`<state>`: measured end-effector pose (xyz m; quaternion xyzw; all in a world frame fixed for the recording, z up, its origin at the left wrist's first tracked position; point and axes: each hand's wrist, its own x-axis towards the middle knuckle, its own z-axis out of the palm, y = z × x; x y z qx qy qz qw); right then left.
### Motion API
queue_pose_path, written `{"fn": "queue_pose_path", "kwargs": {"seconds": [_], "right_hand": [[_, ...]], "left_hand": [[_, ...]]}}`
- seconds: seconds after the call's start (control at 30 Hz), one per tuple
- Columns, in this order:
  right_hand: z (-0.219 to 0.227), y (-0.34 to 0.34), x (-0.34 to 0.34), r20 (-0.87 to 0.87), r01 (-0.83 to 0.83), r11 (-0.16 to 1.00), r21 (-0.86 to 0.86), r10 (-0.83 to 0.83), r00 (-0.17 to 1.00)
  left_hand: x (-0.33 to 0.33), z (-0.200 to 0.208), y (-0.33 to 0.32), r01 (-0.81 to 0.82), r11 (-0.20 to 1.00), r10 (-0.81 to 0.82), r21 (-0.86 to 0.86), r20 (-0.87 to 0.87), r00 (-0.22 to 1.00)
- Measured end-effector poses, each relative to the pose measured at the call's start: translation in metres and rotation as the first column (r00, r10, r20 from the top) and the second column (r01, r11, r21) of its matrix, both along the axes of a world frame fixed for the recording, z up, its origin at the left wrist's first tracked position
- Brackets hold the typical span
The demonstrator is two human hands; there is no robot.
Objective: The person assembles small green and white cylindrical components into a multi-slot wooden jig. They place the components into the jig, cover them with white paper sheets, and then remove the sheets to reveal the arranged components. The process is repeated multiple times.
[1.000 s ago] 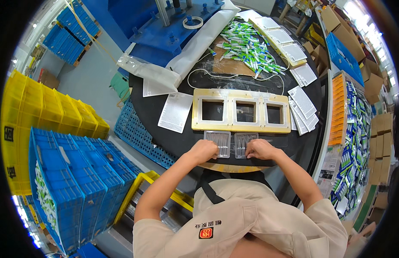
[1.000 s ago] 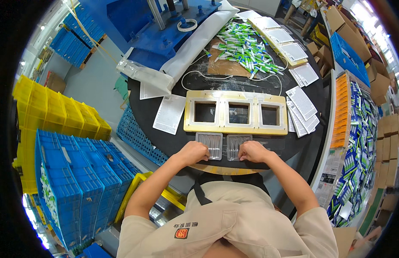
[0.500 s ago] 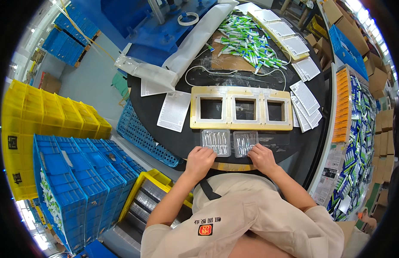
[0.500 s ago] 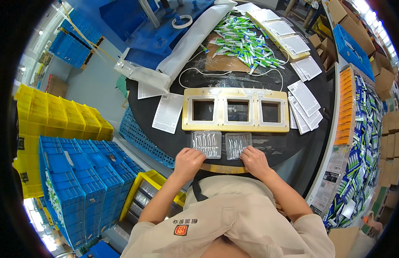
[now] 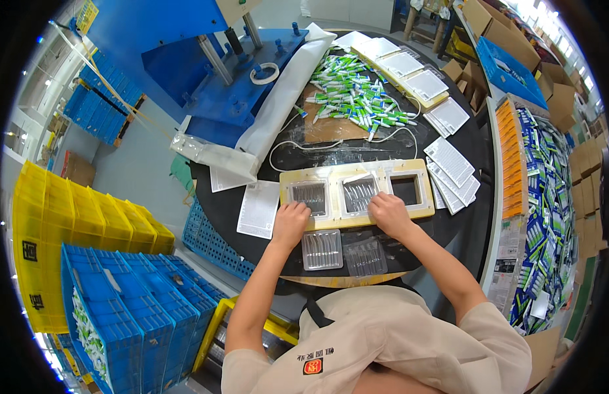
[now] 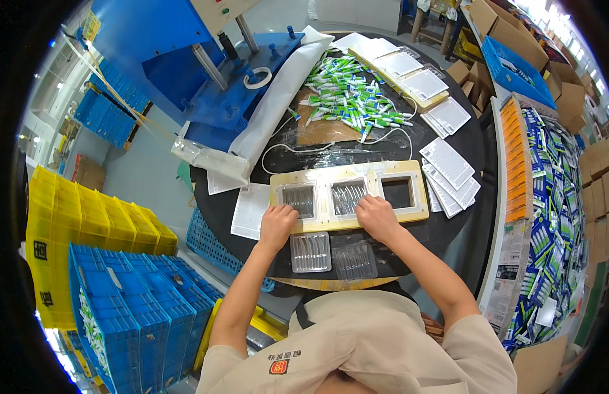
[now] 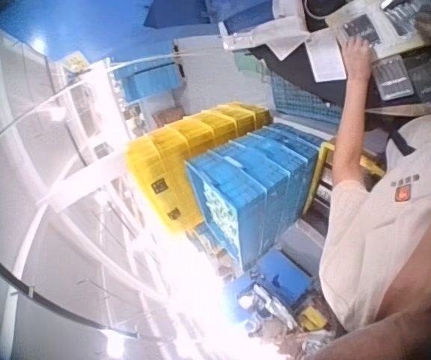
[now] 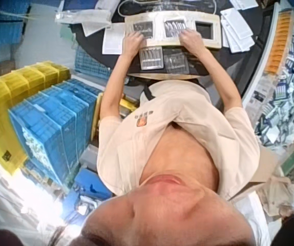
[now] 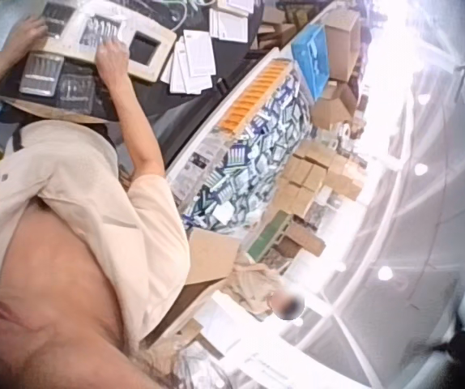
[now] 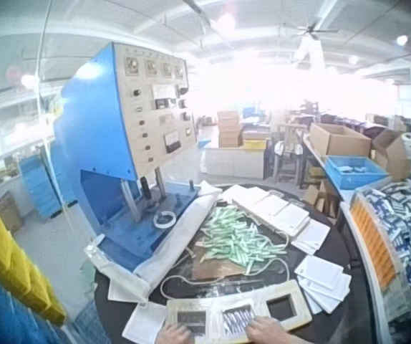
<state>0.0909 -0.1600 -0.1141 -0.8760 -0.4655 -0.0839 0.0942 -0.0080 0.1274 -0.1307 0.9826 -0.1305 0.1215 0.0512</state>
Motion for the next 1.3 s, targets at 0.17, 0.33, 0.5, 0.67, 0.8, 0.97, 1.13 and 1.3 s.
{"fn": "queue_pose_path", "kwargs": {"seconds": [0.17, 0.33, 0.5, 0.67, 0.8, 0.97, 1.13, 1.3], "right_hand": [[-0.021, -0.001, 0.032, -0.478, 0.047, 0.989, 0.138, 0.025, 0.878], [-0.007, 0.001, 0.051, -0.7, 0.006, 0.994, 0.108, 0.071, 0.711], [0.012, -0.009, 0.033, -0.469, 0.148, 0.889, 0.433, 0.082, 0.879], [0.026, -0.059, 0.029, -0.058, 0.224, 0.828, 0.515, -0.227, 0.972], [0.002, -0.089, 0.026, 0.062, 0.122, 0.991, 0.046, -0.125, 0.99], [-0.017, -0.103, 0.031, -0.053, 0.146, 0.987, -0.066, -0.15, 0.987], [0.016, -0.102, 0.031, -0.062, 0.137, 0.989, 0.05, -0.133, 0.989], [0.021, -0.087, -0.031, -0.368, 0.0, 0.962, 0.273, 0.105, 0.924]], "left_hand": [[0.007, -0.001, 0.015, -0.286, 0.736, 0.09, -0.614, -0.329, 0.94], [-0.001, 0.028, 0.02, -0.245, 0.741, 0.123, -0.625, -0.233, 0.965], [-0.034, 0.056, 0.006, -0.281, 0.66, 0.36, -0.697, -0.034, 0.932], [-0.045, 0.059, -0.057, -0.218, 0.668, 0.295, -0.711, -0.015, 0.955], [-0.052, 0.052, -0.119, 0.179, 0.906, -0.16, -0.383, 0.083, 0.984], [-0.069, 0.024, -0.155, 0.348, 0.913, -0.365, -0.214, -0.044, 0.93], [-0.079, -0.024, -0.161, 0.311, 0.933, -0.348, -0.182, -0.23, 0.909], [-0.087, -0.044, -0.158, 0.267, 0.954, -0.281, -0.134, -0.101, 0.954]]}}
